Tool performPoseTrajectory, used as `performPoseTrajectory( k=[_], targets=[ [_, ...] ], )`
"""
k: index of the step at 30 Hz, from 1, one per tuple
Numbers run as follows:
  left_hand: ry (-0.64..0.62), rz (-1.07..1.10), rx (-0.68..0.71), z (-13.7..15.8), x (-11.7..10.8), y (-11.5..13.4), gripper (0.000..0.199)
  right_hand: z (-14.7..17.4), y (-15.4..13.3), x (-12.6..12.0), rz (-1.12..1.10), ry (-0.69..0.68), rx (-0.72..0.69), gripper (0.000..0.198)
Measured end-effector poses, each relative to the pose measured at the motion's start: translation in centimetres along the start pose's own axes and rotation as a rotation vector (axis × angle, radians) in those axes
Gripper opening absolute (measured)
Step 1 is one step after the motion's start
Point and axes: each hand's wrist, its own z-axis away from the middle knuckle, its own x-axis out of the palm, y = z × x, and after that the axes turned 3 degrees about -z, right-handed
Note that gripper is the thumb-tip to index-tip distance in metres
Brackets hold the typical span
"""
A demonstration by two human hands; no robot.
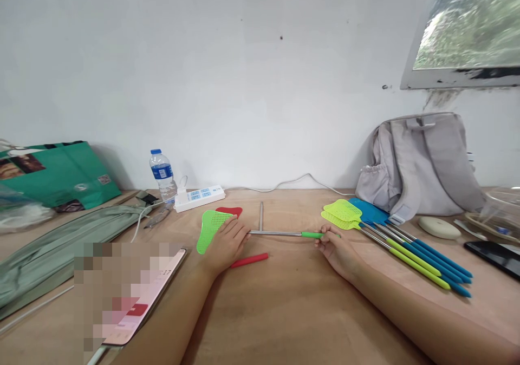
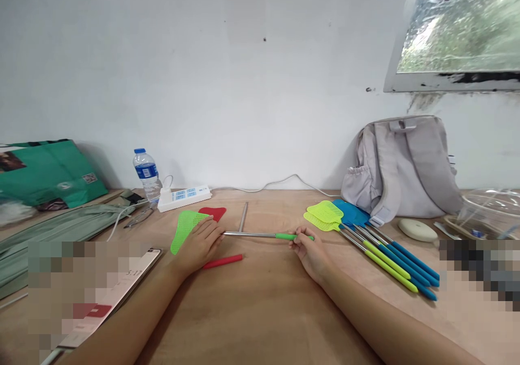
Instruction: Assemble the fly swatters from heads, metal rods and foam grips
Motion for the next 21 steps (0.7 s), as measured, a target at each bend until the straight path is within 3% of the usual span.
performPoseTrajectory(
  k=[13, 17, 21],
  targets=[
    [0.022, 0.007, 0.019, -0.2, -0.2, 0.4, 0.019, 0.7, 0.0, 0.6, 0.104, -0.082, -0.013, 0.020],
    [0.062, 0.003, 0.032, -0.2, -0.4, 0.4, 0.019, 0.9, 0.0, 0.4, 0.381, -0.145, -0.078, 0.021],
    [0.104, 0.001, -0.009, -0.6, -0.5, 0.6, 0.017, 0.6, -1.1, 0.4, 0.760, -0.168, -0.293, 0.018]
  ],
)
